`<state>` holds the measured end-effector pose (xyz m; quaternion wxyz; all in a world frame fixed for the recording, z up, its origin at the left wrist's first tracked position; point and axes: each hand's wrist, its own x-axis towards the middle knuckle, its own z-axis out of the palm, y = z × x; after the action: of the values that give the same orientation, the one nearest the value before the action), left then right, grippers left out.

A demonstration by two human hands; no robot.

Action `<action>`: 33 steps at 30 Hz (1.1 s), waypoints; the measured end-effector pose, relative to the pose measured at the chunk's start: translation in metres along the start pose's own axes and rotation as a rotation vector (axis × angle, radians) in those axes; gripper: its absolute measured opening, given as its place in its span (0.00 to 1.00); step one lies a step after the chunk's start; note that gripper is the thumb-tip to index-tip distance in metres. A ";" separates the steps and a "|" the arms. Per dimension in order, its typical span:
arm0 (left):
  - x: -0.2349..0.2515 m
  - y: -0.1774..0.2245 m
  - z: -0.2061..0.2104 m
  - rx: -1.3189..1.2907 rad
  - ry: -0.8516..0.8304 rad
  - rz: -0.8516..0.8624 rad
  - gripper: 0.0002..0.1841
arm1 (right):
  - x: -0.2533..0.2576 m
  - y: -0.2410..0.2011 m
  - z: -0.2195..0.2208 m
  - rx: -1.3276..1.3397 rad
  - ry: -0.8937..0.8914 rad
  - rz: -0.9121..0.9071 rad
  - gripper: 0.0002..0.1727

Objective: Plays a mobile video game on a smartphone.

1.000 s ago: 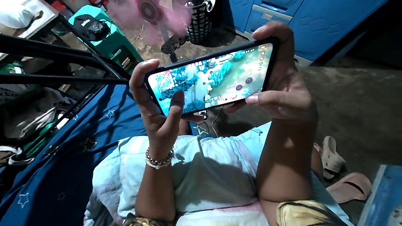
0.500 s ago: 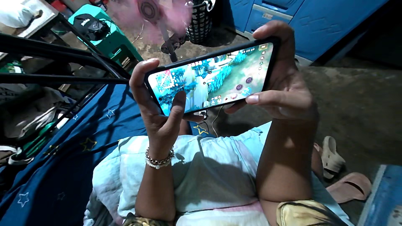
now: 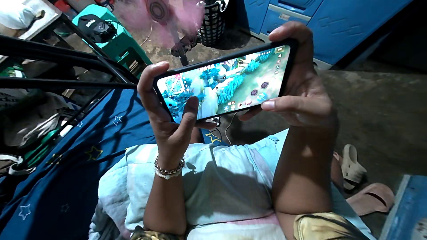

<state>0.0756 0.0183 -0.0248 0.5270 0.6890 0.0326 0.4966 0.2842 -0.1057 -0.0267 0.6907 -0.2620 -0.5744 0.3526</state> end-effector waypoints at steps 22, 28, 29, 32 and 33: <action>0.000 -0.001 0.000 -0.030 -0.007 0.024 0.35 | -0.002 0.000 0.001 0.015 0.006 0.010 0.43; 0.001 0.000 0.000 -0.073 0.001 0.016 0.34 | -0.002 -0.001 0.002 0.025 0.007 0.015 0.43; 0.001 0.000 0.000 -0.085 0.005 0.010 0.34 | -0.001 0.000 0.001 0.023 0.000 0.010 0.43; 0.001 0.000 0.000 -0.116 -0.002 -0.003 0.35 | -0.001 0.000 0.001 0.015 0.003 -0.001 0.43; 0.000 0.000 0.000 -0.117 -0.003 -0.005 0.35 | -0.001 0.000 0.001 0.023 0.004 0.000 0.43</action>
<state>0.0754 0.0186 -0.0242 0.5675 0.6575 0.0043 0.4955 0.2833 -0.1062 -0.0271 0.6948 -0.2548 -0.5689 0.3586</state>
